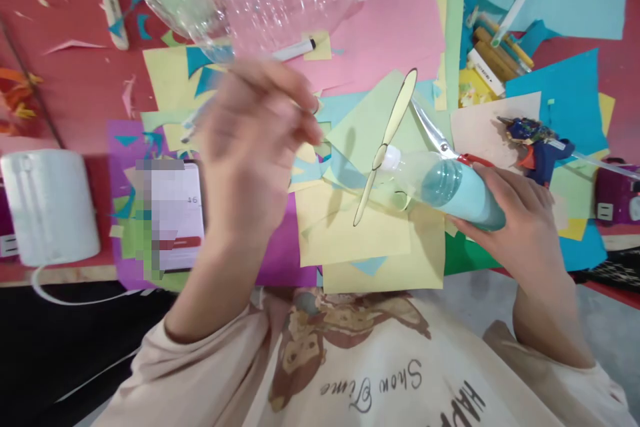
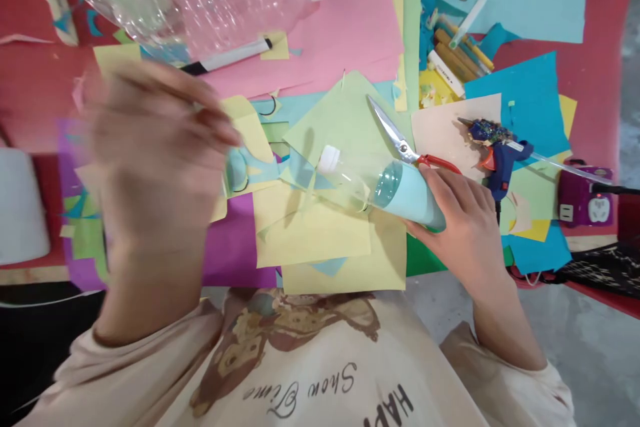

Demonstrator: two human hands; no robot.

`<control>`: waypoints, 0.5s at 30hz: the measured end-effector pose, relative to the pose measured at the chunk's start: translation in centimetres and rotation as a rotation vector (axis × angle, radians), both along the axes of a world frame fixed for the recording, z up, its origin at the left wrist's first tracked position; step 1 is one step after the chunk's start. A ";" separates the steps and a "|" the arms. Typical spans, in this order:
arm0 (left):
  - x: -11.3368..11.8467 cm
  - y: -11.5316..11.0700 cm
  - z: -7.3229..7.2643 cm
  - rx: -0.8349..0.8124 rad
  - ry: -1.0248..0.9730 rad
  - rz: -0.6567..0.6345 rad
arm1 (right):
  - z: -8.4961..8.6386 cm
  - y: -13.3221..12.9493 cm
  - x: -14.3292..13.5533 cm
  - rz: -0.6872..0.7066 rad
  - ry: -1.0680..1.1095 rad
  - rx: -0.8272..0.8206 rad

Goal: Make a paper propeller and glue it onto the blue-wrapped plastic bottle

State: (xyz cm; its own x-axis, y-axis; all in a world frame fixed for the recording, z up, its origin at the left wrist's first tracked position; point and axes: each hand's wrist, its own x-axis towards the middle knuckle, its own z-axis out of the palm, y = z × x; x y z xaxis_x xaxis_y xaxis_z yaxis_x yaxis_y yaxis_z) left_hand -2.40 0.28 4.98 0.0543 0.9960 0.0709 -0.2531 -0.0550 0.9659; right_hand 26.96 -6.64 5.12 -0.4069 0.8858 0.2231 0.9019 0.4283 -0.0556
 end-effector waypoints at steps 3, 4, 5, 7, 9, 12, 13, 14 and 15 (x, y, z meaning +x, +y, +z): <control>0.7 -1.6 -1.8 -0.017 0.183 -0.056 | 0.0 0.0 -0.3 0.010 -0.054 -0.012; 0.9 -2.0 -2.6 -0.015 0.236 -0.093 | 0.0 0.0 -0.4 0.011 -0.068 -0.020; 1.2 -2.5 -3.5 0.003 0.261 -0.123 | 0.0 0.0 -0.5 0.011 -0.079 -0.029; 1.6 -3.1 -4.8 0.049 0.233 -0.133 | 0.0 0.0 -0.6 0.010 -0.095 -0.039; 1.8 -3.4 -5.7 0.060 0.161 -0.127 | 0.1 -0.1 -0.7 0.008 -0.107 -0.053; 1.9 -3.7 -6.2 0.023 0.079 -0.119 | 0.4 -0.3 -1.0 0.006 -0.104 -0.068; 1.9 -3.7 -6.3 0.001 0.062 -0.118 | 0.6 -0.4 -1.1 0.009 -0.103 -0.072; 1.9 -3.8 -6.4 -0.027 0.047 -0.119 | 0.7 -0.5 -1.3 0.011 -0.105 -0.072; 1.9 -3.8 -6.5 -0.055 0.033 -0.117 | 0.8 -0.5 -1.4 0.012 -0.108 -0.070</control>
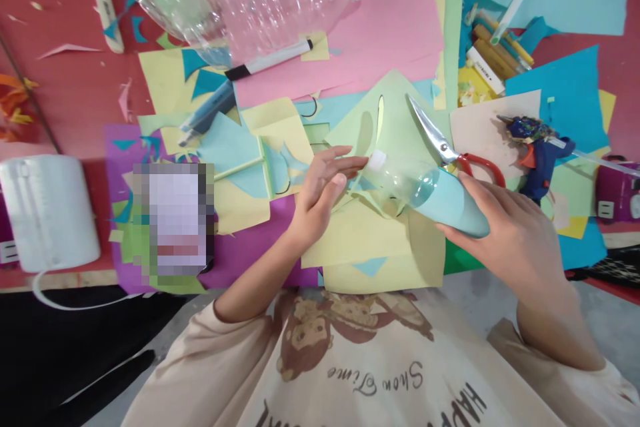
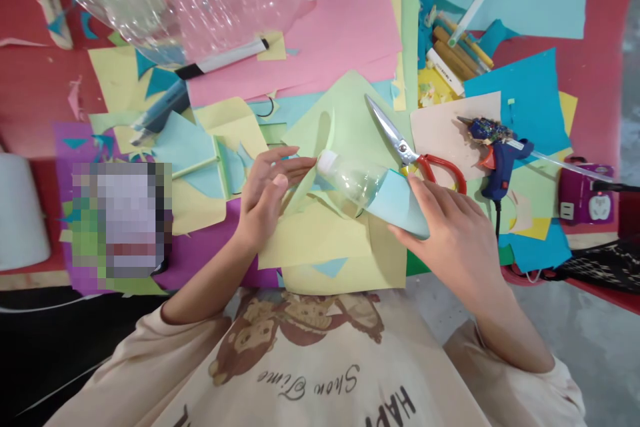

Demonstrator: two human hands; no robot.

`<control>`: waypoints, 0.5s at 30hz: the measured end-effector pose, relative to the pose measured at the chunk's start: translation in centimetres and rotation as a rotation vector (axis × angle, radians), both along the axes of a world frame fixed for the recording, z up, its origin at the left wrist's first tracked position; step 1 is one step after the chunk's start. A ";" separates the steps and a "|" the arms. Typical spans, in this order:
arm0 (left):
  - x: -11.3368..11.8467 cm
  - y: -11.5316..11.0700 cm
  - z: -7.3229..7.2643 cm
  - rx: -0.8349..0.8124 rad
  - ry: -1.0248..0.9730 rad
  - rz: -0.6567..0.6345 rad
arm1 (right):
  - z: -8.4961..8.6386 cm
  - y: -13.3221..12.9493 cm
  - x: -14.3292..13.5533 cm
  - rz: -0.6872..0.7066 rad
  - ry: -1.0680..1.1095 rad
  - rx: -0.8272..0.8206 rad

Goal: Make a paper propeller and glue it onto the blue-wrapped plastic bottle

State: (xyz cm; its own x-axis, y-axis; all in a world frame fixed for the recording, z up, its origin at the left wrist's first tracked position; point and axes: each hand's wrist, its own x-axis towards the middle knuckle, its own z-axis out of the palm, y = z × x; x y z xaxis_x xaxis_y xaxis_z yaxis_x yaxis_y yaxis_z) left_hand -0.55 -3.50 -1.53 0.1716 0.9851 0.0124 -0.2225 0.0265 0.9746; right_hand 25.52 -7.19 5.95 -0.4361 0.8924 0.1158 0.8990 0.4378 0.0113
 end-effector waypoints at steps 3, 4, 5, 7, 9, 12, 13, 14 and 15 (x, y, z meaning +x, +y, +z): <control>0.0 -0.1 -0.2 -0.060 -0.018 0.029 | 0.3 -0.2 -0.6 -0.016 -0.011 0.005; 0.0 -0.1 -0.2 -0.061 -0.020 0.044 | 0.4 -0.2 -0.8 -0.023 -0.013 0.003; -0.1 -0.2 -0.3 -0.055 -0.020 0.058 | 0.5 -0.2 -1.0 -0.028 -0.012 -0.001; -0.1 -0.3 -0.4 -0.041 -0.016 0.071 | 0.5 -0.1 -1.2 -0.030 -0.009 0.002; -0.2 -0.4 -0.6 -0.035 -0.002 0.071 | 0.5 -0.1 -1.3 -0.021 -0.004 0.022; -0.3 -0.4 -0.9 -0.026 0.024 0.054 | 0.3 0.0 -1.0 -0.001 0.001 0.041; -0.3 -0.3 -1.1 0.004 0.033 0.048 | 0.2 0.1 -0.9 0.006 0.007 0.041; -0.3 -0.2 -1.2 0.048 0.046 0.047 | 0.1 0.1 -0.9 0.013 0.014 0.041; -0.3 -0.1 -1.4 0.104 0.065 0.056 | -0.1 0.1 -0.8 0.019 0.023 0.044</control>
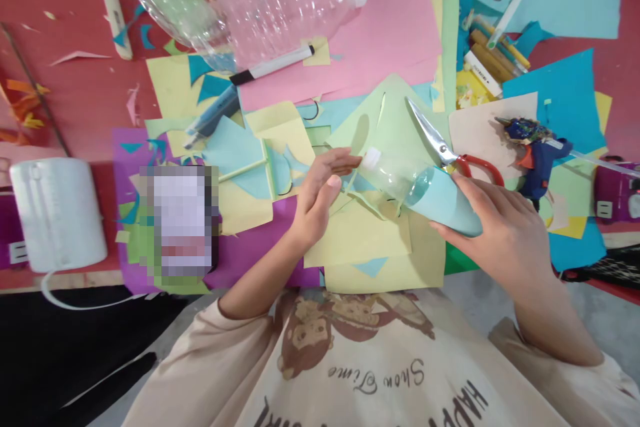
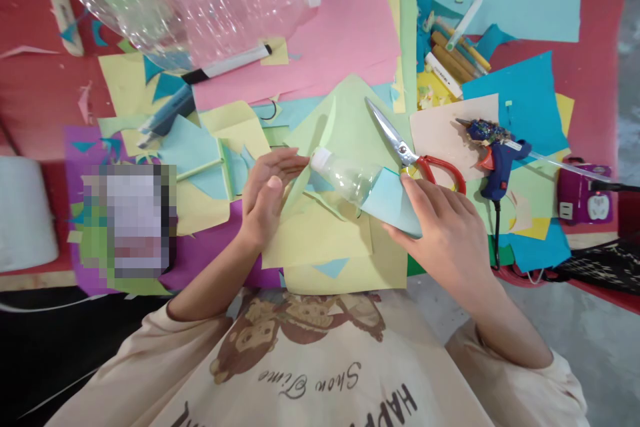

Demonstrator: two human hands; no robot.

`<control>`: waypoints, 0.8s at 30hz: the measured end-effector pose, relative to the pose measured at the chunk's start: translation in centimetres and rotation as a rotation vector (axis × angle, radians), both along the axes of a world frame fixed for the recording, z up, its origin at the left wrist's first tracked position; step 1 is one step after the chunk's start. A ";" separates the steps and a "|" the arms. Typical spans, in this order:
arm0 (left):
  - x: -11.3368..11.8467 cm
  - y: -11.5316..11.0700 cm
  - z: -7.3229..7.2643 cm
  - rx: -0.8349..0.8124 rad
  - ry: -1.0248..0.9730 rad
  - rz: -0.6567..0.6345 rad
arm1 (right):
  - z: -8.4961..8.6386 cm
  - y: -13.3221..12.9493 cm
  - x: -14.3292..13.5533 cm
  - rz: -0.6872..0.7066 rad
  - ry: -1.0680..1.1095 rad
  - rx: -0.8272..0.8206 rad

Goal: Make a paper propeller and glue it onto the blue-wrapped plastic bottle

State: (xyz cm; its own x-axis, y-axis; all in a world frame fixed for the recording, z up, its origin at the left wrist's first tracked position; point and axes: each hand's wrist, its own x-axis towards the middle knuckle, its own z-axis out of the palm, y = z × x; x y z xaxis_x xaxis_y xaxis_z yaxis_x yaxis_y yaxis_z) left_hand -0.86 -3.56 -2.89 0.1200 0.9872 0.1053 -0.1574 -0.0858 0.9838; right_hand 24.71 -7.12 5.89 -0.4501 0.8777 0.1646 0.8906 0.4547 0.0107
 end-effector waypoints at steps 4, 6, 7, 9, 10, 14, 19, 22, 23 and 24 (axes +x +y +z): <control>-0.1 0.3 -0.4 0.174 0.133 -0.041 | -0.5 0.0 0.0 0.020 0.015 0.025; -0.3 0.3 -0.4 0.194 0.173 -0.136 | -0.8 0.0 0.0 0.026 0.017 0.055; -0.3 0.2 -0.4 0.205 0.183 -0.176 | -1.0 0.1 0.0 0.028 0.019 0.070; -0.4 0.2 -0.3 0.246 0.203 -0.218 | -1.2 0.2 0.1 0.026 0.022 0.090; -0.4 0.1 -0.2 0.277 0.219 -0.227 | -1.4 0.2 0.1 0.023 0.024 0.092; -0.4 0.2 0.0 0.345 0.313 -0.228 | -1.9 0.6 0.3 0.025 0.039 0.116; -0.5 0.1 -0.1 0.311 0.337 -0.201 | -2.8 0.9 0.5 0.057 0.054 0.184; -0.5 0.1 -0.3 0.283 0.320 -0.198 | -2.9 0.9 0.4 0.073 0.059 0.202; -0.5 0.1 -0.3 0.275 0.315 -0.198 | -2.9 1.0 0.4 0.074 0.053 0.213; -0.4 0.1 -0.4 0.260 0.305 -0.190 | -2.8 1.0 0.3 0.071 0.044 0.223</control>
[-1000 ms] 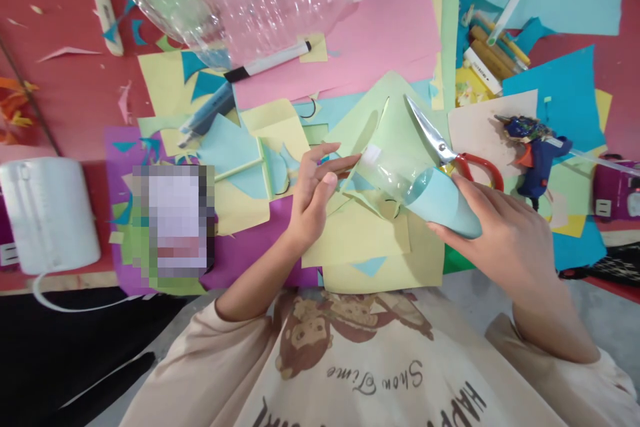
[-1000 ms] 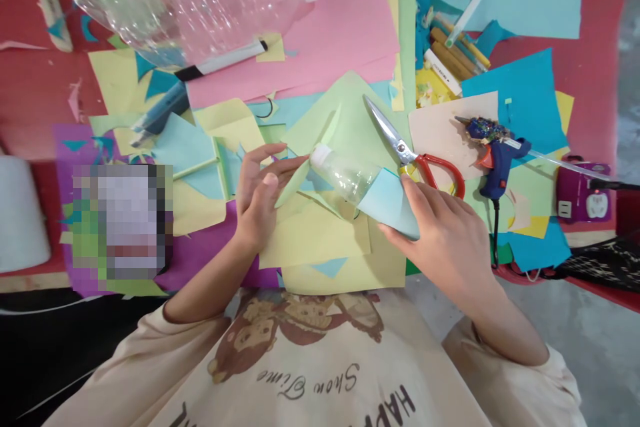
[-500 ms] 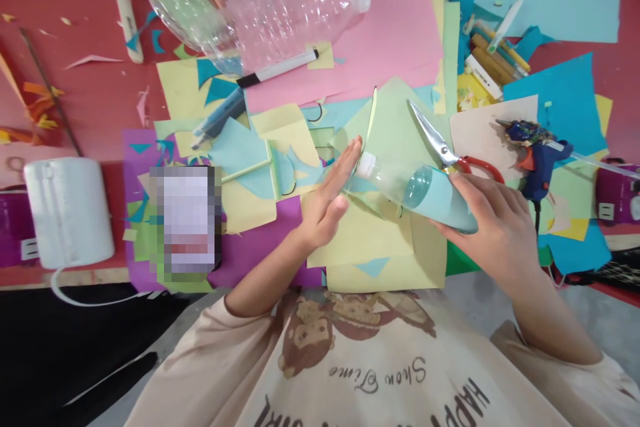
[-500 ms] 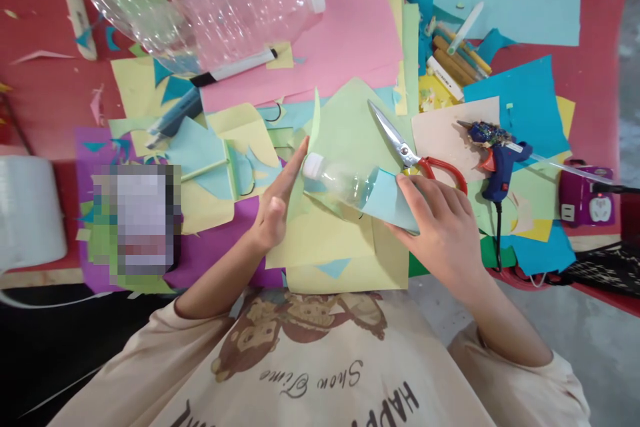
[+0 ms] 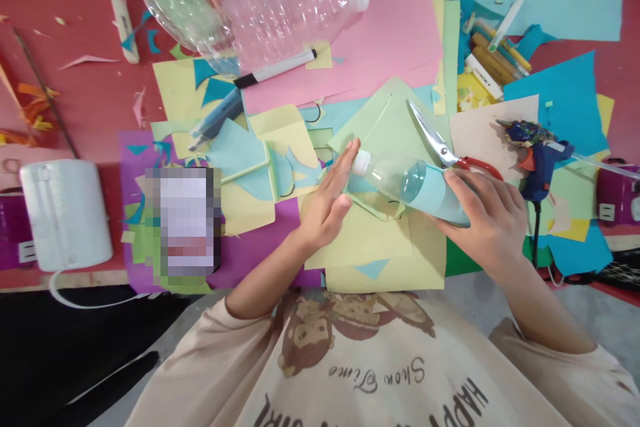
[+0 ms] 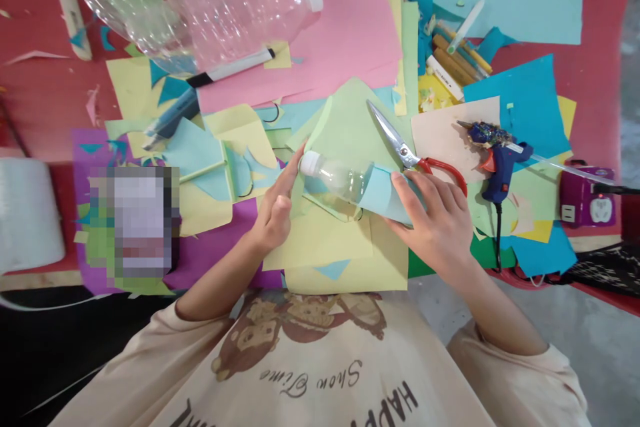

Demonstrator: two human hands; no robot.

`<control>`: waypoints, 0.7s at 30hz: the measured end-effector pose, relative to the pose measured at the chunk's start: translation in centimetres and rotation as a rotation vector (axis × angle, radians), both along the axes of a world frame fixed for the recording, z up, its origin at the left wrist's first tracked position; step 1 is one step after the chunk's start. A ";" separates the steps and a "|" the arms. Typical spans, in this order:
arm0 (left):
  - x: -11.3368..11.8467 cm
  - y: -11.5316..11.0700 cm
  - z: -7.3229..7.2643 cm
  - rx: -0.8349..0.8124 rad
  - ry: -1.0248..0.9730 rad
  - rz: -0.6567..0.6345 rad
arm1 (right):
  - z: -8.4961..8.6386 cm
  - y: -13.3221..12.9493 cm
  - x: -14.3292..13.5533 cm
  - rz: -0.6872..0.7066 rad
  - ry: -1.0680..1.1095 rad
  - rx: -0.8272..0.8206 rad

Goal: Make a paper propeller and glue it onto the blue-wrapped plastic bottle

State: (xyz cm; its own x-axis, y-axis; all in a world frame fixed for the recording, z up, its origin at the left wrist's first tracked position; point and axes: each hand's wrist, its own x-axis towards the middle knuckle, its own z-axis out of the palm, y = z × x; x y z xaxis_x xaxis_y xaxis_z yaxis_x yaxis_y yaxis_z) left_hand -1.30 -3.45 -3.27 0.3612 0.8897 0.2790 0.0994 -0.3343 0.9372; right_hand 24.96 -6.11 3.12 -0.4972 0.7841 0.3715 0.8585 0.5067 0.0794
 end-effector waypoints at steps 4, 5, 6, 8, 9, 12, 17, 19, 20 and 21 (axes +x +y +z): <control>0.2 0.3 -0.1 -0.076 -0.141 0.144 | 0.5 0.1 -0.6 0.000 -0.047 -0.042; 0.2 0.4 -0.1 -0.108 -0.174 0.177 | 0.6 0.1 -0.8 0.005 -0.056 -0.060; 0.2 0.6 -0.1 -0.147 -0.191 0.199 | 0.7 0.1 -0.9 0.008 -0.064 -0.072; 0.1 0.7 0.1 -0.228 -0.182 0.218 | 0.8 0.0 -1.2 -0.010 -0.079 -0.093; 0.1 0.8 0.2 -0.254 -0.171 0.219 | 0.9 -0.1 -1.3 -0.027 -0.086 -0.108; -0.1 1.0 0.5 -0.272 -0.167 0.196 | 1.7 -0.2 -1.4 -0.046 -0.075 -0.218; -0.7 1.3 1.5 -0.194 -0.166 0.080 | 3.7 0.7 -0.5 0.012 0.041 -0.450; -0.8 1.3 2.1 -0.110 -0.126 0.053 | 4.0 1.4 0.0 0.027 0.090 -0.520; -0.9 1.3 2.4 -0.061 -0.093 0.050 | 4.1 1.8 0.2 0.034 0.107 -0.580; -1.0 1.3 2.7 -0.012 -0.056 0.051 | 4.1 2.2 0.3 0.036 0.117 -0.654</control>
